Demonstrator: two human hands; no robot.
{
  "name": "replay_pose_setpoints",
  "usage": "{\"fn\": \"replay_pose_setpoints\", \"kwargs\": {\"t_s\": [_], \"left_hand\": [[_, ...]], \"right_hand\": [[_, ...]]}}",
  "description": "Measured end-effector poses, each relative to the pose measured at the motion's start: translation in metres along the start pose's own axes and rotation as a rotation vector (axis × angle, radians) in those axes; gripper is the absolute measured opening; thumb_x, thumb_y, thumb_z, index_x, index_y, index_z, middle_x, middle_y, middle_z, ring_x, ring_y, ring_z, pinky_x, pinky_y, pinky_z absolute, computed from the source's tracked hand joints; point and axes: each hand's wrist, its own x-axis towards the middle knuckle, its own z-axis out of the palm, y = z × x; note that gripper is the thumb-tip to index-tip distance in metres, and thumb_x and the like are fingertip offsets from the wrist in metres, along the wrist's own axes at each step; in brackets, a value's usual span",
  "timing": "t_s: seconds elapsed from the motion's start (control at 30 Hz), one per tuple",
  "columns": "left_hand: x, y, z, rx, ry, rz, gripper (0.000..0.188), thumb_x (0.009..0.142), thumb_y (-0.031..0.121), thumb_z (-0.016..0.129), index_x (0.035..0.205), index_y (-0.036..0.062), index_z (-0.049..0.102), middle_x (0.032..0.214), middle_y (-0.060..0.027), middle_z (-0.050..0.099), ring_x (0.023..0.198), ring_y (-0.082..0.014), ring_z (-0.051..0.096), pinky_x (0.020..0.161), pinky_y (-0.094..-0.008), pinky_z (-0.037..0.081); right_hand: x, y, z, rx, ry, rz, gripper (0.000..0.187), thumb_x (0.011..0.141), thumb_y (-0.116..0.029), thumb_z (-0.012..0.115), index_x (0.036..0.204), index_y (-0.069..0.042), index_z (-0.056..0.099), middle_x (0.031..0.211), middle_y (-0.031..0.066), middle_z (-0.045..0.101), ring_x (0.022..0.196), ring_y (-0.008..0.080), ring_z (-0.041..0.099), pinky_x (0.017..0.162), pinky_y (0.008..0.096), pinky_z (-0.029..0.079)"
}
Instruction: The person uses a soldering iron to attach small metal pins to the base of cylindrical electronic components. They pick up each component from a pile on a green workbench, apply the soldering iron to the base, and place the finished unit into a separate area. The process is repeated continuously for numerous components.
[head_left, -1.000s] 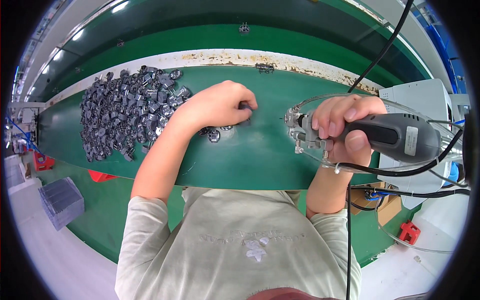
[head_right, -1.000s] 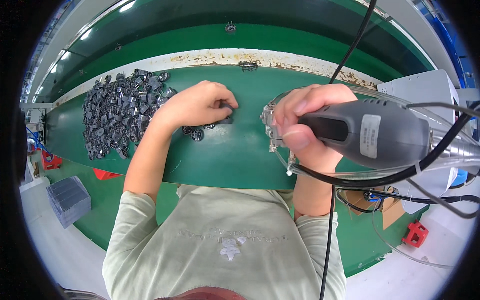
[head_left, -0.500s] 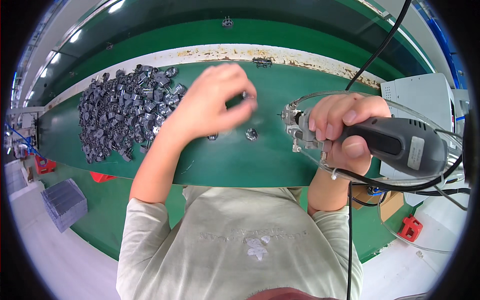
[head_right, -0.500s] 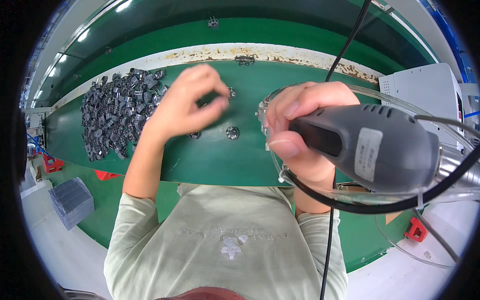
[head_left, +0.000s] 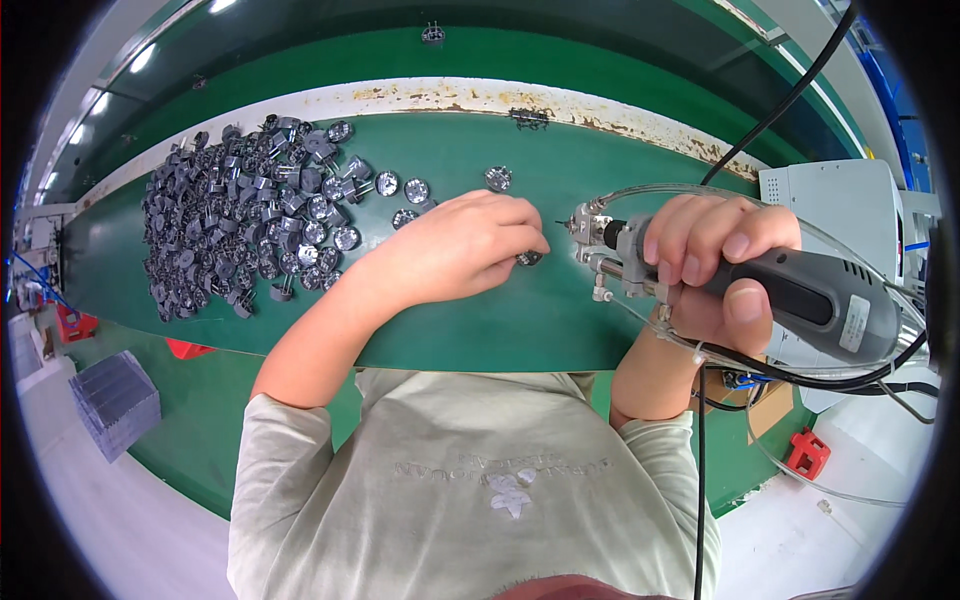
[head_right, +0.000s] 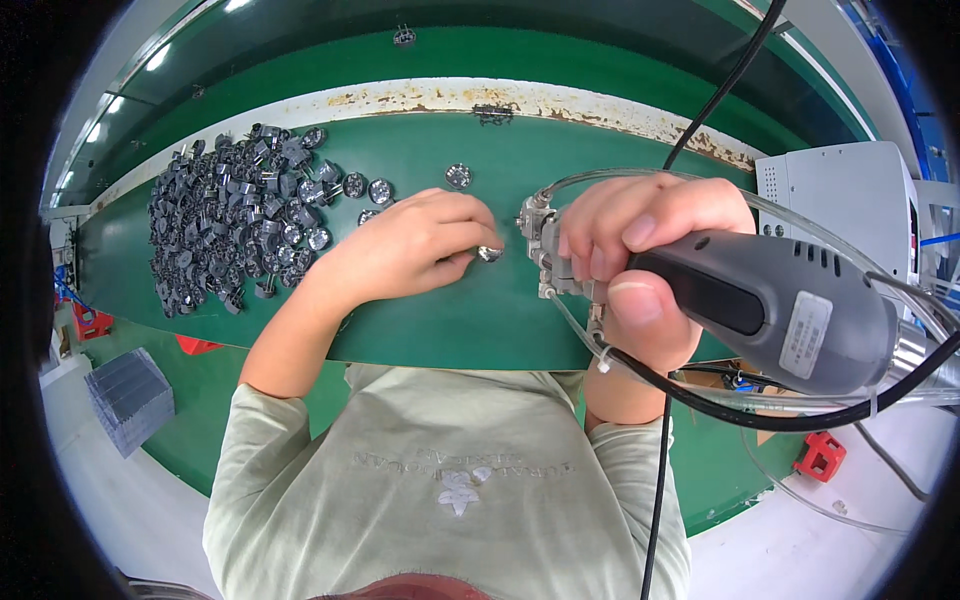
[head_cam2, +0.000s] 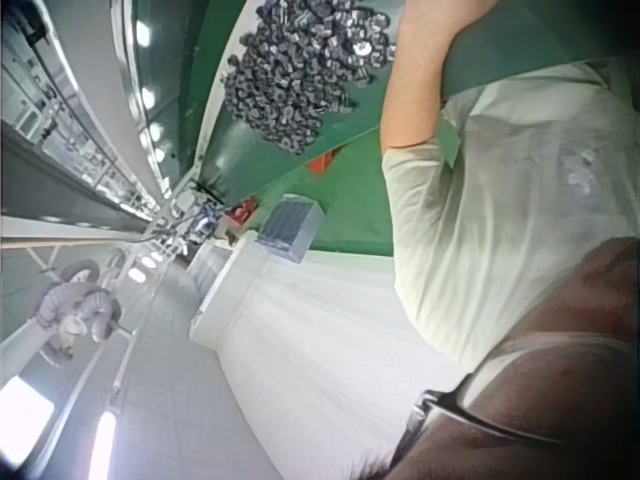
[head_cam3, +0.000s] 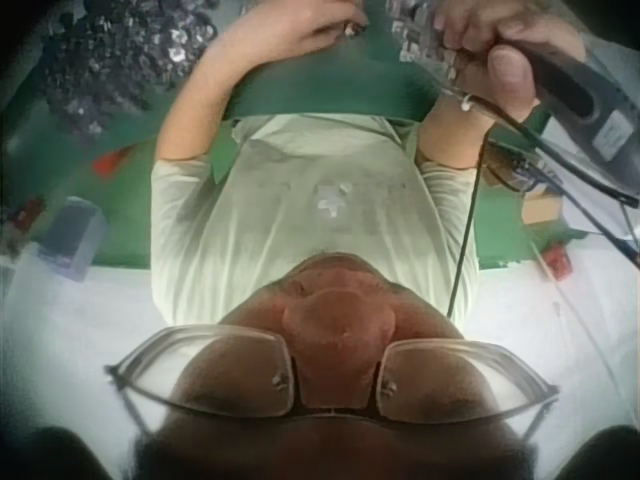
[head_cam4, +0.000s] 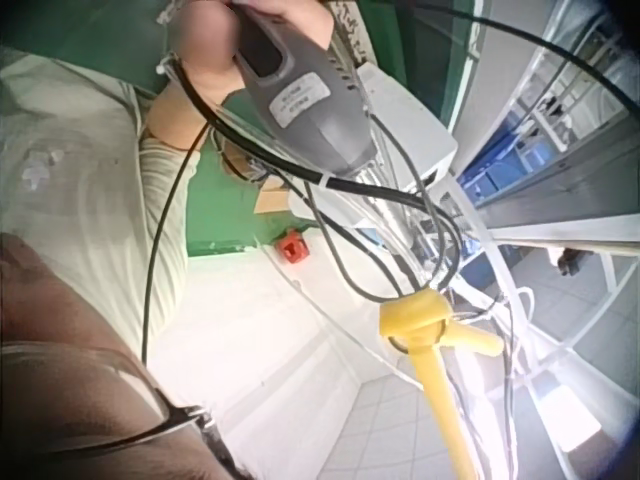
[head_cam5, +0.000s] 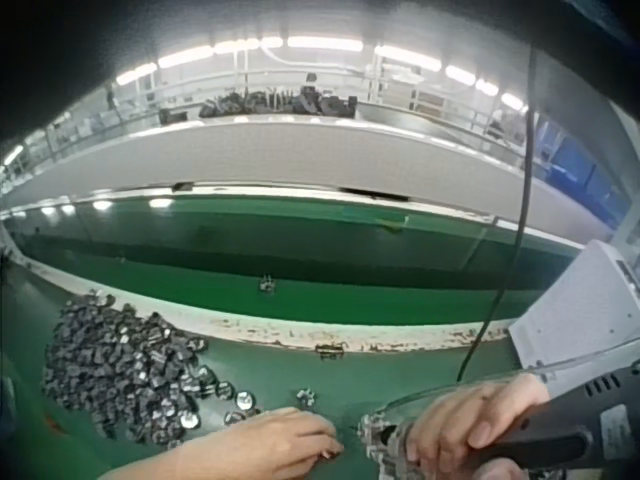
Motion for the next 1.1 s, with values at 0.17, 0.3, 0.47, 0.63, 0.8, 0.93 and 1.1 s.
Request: {"fn": "replay_pose_setpoints", "kwargs": {"t_s": [0.17, 0.3, 0.47, 0.63, 0.8, 0.93, 1.1], "left_hand": [[0.004, 0.011, -0.012, 0.213, 0.028, -0.082, 0.030, 0.077, 0.022, 0.081, 0.102, 0.0096, 0.072, 0.101, -0.0054, 0.065, 0.098, -0.0240, 0.062, 0.086, -0.0360, 0.045], [0.004, 0.014, 0.000, 0.307, -0.049, -0.108, 0.028, 0.075, 0.027, 0.083, 0.096, 0.0103, 0.074, 0.094, -0.0025, 0.064, 0.095, -0.0213, 0.060, 0.083, -0.0354, 0.044], [-0.002, 0.002, 0.001, 0.309, 0.006, -0.107, 0.027, 0.077, 0.027, 0.082, 0.097, 0.0105, 0.076, 0.091, -0.0011, 0.063, 0.092, -0.0203, 0.060, 0.082, -0.0355, 0.044], [-0.003, 0.001, 0.002, 0.280, 0.021, -0.120, 0.027, 0.078, 0.027, 0.082, 0.099, 0.0105, 0.076, 0.091, -0.0013, 0.063, 0.092, -0.0204, 0.061, 0.081, -0.0359, 0.044], [-0.004, 0.000, 0.005, 0.268, 0.015, -0.132, 0.027, 0.079, 0.028, 0.082, 0.100, 0.0110, 0.077, 0.091, -0.0013, 0.062, 0.092, -0.0202, 0.061, 0.080, -0.0359, 0.043], [-0.004, -0.002, 0.005, 0.258, 0.025, -0.126, 0.027, 0.079, 0.028, 0.082, 0.100, 0.0115, 0.077, 0.090, -0.0009, 0.062, 0.092, -0.0202, 0.061, 0.080, -0.0357, 0.043], [-0.004, -0.001, 0.005, 0.274, 0.039, -0.093, 0.027, 0.078, 0.026, 0.082, 0.101, 0.0119, 0.077, 0.092, -0.0003, 0.063, 0.092, -0.0197, 0.061, 0.081, -0.0353, 0.043]], "right_hand": [[0.000, 0.003, 0.006, -0.026, 0.018, 0.000, 0.038, 0.086, -0.023, 0.085, 0.100, -0.004, 0.055, 0.069, 0.0070, 0.058, 0.054, 0.0183, 0.056, 0.053, 0.0358, 0.051], [-0.001, 0.005, 0.009, -0.031, 0.000, -0.007, 0.039, 0.084, -0.020, 0.087, 0.099, -0.004, 0.055, 0.069, 0.0066, 0.058, 0.053, 0.0174, 0.055, 0.051, 0.0344, 0.050], [-0.003, 0.008, 0.015, -0.028, 0.009, -0.004, 0.039, 0.083, -0.015, 0.088, 0.096, -0.004, 0.053, 0.067, 0.0055, 0.056, 0.053, 0.0164, 0.054, 0.050, 0.0335, 0.050], [-0.003, 0.012, 0.020, -0.029, 0.011, 0.024, 0.039, 0.083, -0.015, 0.088, 0.095, -0.004, 0.052, 0.067, 0.0053, 0.056, 0.054, 0.0159, 0.053, 0.050, 0.0326, 0.049], [-0.003, 0.013, 0.021, -0.032, -0.019, 0.028, 0.038, 0.084, -0.016, 0.087, 0.096, -0.004, 0.053, 0.067, 0.0055, 0.056, 0.054, 0.0157, 0.053, 0.050, 0.0325, 0.050], [-0.003, 0.013, 0.018, -0.022, -0.037, 0.027, 0.038, 0.084, -0.017, 0.087, 0.096, -0.004, 0.053, 0.068, 0.0058, 0.057, 0.054, 0.0160, 0.054, 0.050, 0.0330, 0.050], [-0.002, 0.006, 0.013, -0.009, -0.078, 0.022, 0.036, 0.085, -0.016, 0.084, 0.098, -0.004, 0.053, 0.069, 0.0063, 0.057, 0.054, 0.0174, 0.055, 0.051, 0.0350, 0.051]]}}
